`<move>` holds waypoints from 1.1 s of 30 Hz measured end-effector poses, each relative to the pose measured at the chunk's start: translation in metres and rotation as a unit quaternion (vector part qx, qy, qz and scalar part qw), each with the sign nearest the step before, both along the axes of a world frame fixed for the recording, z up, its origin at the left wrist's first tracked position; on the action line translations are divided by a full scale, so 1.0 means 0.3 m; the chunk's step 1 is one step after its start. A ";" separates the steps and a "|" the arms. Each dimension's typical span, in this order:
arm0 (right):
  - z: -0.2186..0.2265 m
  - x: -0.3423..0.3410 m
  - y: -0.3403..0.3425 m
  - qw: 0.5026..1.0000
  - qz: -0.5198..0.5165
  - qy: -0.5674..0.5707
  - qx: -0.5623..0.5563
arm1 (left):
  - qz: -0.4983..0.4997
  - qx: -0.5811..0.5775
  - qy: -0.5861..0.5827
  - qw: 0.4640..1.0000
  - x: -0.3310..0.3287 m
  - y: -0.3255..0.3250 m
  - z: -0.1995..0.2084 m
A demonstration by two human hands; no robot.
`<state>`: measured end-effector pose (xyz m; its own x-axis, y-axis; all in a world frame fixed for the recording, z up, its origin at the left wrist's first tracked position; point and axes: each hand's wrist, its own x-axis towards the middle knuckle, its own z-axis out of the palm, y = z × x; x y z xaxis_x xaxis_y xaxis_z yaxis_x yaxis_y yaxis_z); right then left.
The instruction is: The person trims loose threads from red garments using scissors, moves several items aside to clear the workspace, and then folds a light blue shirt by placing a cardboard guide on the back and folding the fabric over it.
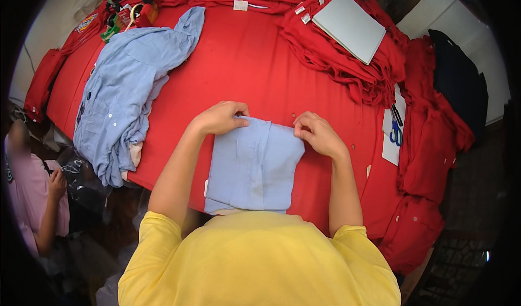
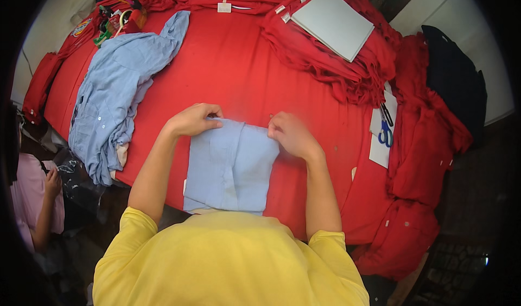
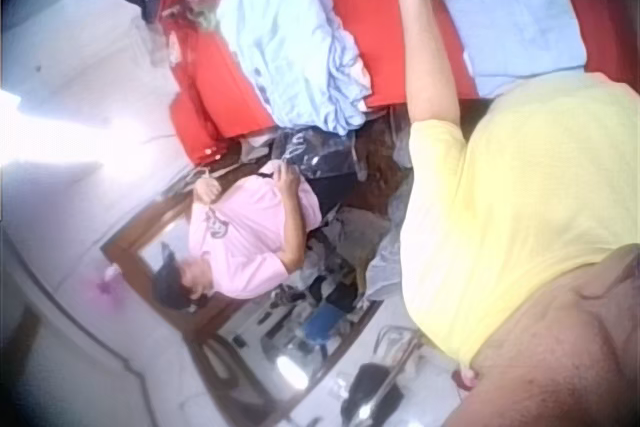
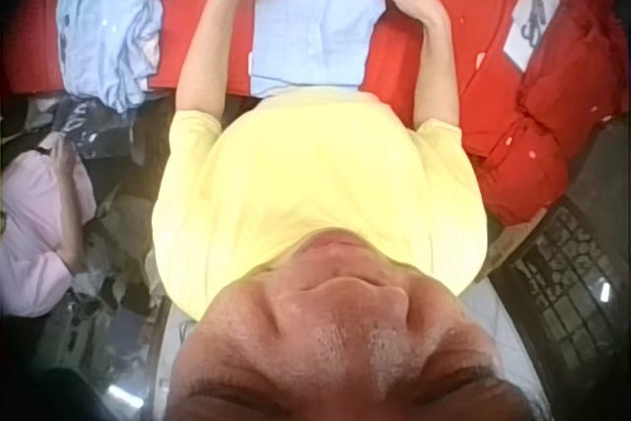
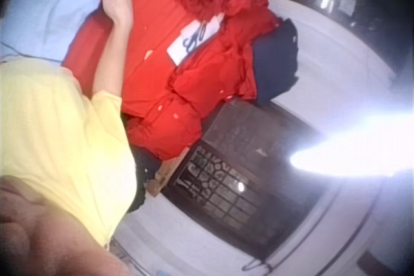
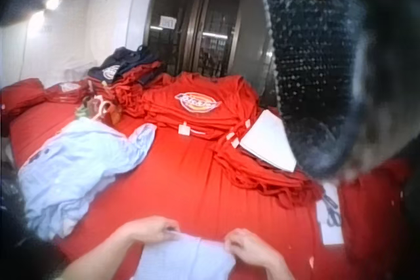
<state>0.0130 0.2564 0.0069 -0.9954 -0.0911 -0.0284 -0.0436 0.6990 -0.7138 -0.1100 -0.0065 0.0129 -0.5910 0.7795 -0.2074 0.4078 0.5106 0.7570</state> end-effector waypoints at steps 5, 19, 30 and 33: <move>0.021 0.009 -0.068 0.977 -0.043 0.018 -0.209 | -0.008 0.026 0.010 1.000 0.064 0.016 0.095; 0.087 -0.049 -0.129 0.995 -0.062 -0.008 -0.080 | 0.161 0.062 0.338 0.925 0.024 -0.047 0.021; -0.087 0.035 -0.303 0.959 -0.082 0.215 0.167 | 0.025 -0.048 0.292 0.955 0.361 -0.224 -0.119; -0.181 0.076 -0.399 0.974 0.013 0.159 0.162 | 0.027 -0.046 0.267 0.962 0.387 -0.292 -0.153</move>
<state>0.0356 0.1366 -0.0474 -0.9562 -0.1529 0.2496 -0.2464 0.8809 -0.4040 0.0060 -0.0941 -0.0331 -0.6718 0.7374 0.0704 0.6968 0.5969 0.3978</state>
